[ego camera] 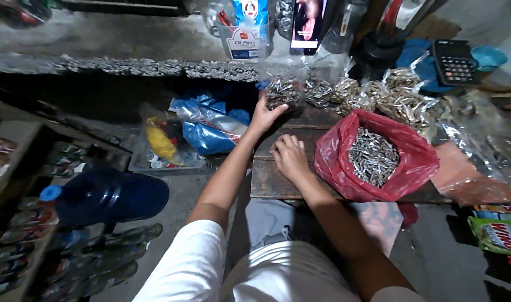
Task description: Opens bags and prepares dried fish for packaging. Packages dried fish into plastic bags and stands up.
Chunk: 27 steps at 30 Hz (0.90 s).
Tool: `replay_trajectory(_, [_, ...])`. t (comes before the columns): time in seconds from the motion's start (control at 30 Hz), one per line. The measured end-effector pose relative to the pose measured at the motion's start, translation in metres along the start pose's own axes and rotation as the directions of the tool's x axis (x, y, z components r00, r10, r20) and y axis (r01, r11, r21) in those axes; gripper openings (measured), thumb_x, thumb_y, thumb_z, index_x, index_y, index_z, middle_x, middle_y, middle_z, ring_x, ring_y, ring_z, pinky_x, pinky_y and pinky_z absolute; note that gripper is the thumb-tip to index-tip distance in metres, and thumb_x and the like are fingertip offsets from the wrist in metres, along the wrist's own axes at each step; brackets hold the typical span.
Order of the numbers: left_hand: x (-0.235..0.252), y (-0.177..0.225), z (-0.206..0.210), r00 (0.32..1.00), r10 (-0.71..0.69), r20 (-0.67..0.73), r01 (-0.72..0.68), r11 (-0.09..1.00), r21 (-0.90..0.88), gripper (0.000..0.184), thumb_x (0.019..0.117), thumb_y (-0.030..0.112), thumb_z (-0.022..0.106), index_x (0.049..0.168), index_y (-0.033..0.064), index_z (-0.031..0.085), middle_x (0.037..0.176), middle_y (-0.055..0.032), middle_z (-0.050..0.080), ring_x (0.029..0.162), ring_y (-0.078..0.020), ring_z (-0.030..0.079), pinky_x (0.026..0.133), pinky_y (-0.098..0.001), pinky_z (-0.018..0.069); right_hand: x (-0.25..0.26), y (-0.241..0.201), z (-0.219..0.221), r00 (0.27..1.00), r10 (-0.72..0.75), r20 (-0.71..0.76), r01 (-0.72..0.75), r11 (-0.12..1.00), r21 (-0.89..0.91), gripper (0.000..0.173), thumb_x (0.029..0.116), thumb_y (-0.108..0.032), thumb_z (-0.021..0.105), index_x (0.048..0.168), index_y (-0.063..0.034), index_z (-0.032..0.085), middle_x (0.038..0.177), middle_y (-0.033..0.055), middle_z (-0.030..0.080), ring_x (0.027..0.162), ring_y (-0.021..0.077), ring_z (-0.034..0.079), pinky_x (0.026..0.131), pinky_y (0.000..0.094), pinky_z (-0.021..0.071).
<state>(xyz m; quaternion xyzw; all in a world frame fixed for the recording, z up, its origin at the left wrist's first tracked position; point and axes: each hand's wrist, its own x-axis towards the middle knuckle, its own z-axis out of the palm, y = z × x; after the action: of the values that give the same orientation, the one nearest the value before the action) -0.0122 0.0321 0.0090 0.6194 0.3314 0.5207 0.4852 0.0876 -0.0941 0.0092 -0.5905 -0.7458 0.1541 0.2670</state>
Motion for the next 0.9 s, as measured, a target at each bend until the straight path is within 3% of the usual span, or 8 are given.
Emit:
replay_trajectory(0.13, [0.015,-0.009,0.012,0.999,0.0,0.052,-0.001,1.0,0.015,0.055,0.0917,0.004,0.069,0.138,-0.0131,0.045,0.126,-0.0183,0.063,0.112,-0.0085,0.064,0.1,-0.0257,0.0517,-0.016,-0.009,-0.021,0.98,-0.091,-0.177,0.11,0.989,0.097,0.014,0.0954,-0.011,0.066,0.096,0.0003,0.074,0.111,0.0191,0.069,0.104,0.038,0.066,0.089,0.0536,0.0533])
replay_trajectory(0.23, [0.016,-0.015,0.012,0.994,-0.059,0.092,0.053,0.996,0.066,0.056,0.0937,0.006,0.068,0.142,-0.0105,0.045,0.133,-0.0206,0.061,0.118,-0.0113,0.062,0.104,-0.0269,0.0488,-0.024,-0.016,-0.085,0.943,-0.19,-0.275,0.199,0.98,0.004,0.019,0.097,-0.013,0.062,0.1,0.0008,0.074,0.106,0.0177,0.072,0.1,0.0328,0.069,0.085,0.0495,0.055])
replay_trajectory(0.37, [0.011,-0.014,0.01,0.992,-0.088,0.094,0.082,0.995,0.064,0.059,0.0928,0.004,0.068,0.144,-0.0104,0.043,0.134,-0.0219,0.06,0.119,-0.0132,0.062,0.104,-0.0283,0.049,0.025,0.0,-0.195,0.954,-0.113,-0.277,0.062,0.981,-0.186,0.029,0.1041,-0.012,0.053,0.114,0.0108,0.067,0.111,0.0291,0.069,0.105,0.0399,0.068,0.095,0.0517,0.0525])
replay_trajectory(0.47, [0.012,-0.013,0.009,0.993,-0.086,0.077,0.083,0.996,0.046,0.059,0.0925,0.003,0.068,0.145,-0.0102,0.043,0.135,-0.022,0.059,0.119,-0.0124,0.062,0.104,-0.027,0.0489,0.086,0.029,-0.242,0.963,0.007,-0.271,-0.077,0.965,-0.25,0.033,0.1052,-0.015,0.05,0.122,0.0084,0.065,0.121,0.0299,0.066,0.114,0.0411,0.064,0.103,0.0529,0.047])
replay_trajectory(0.57, [0.013,-0.015,0.009,0.996,-0.09,0.01,0.09,0.996,0.001,0.054,0.0919,0.002,0.068,0.14,-0.0112,0.046,0.129,-0.0203,0.062,0.114,-0.01,0.063,0.101,-0.0258,0.0507,0.133,0.046,-0.254,0.978,0.048,-0.203,-0.118,0.93,-0.347,0.032,0.1048,-0.012,0.049,0.124,0.0063,0.066,0.127,0.03,0.064,0.124,0.0441,0.06,0.109,0.0579,0.0415])
replay_trajectory(0.67, [0.015,-0.02,0.009,0.995,-0.099,-0.017,0.098,0.993,-0.063,0.051,0.0919,0.003,0.068,0.137,-0.01,0.048,0.127,-0.0173,0.063,0.112,-0.0096,0.064,0.1,-0.0264,0.0519,0.156,0.048,-0.247,0.992,0.064,-0.109,-0.098,0.935,-0.34,0.032,0.1053,-0.011,0.048,0.126,0.0043,0.067,0.128,0.0285,0.065,0.126,0.043,0.059,0.11,0.0576,0.04])
replay_trajectory(0.8, [0.016,-0.02,0.008,0.994,-0.104,-0.017,0.102,0.992,-0.069,0.048,0.0957,0.005,0.065,0.138,-0.0104,0.048,0.128,-0.0177,0.062,0.112,-0.0093,0.064,0.1,-0.0269,0.0518,0.153,0.045,-0.243,0.996,0.053,-0.073,-0.07,0.965,-0.251,0.034,0.1072,-0.013,0.045,0.129,0.0014,0.066,0.129,0.0255,0.065,0.124,0.0381,0.061,0.11,0.0533,0.0414])
replay_trajectory(0.9, [0.017,-0.021,0.009,0.994,-0.106,-0.008,0.105,0.993,-0.049,0.045,0.0975,0.008,0.063,0.136,-0.0102,0.05,0.127,-0.0174,0.062,0.112,-0.0095,0.063,0.1,-0.0271,0.0517,0.122,0.046,-0.251,0.997,0.023,-0.079,-0.043,0.965,-0.258,0.035,0.1076,-0.016,0.045,0.128,0.0025,0.066,0.127,0.0273,0.065,0.121,0.0401,0.062,0.107,0.0567,0.043])
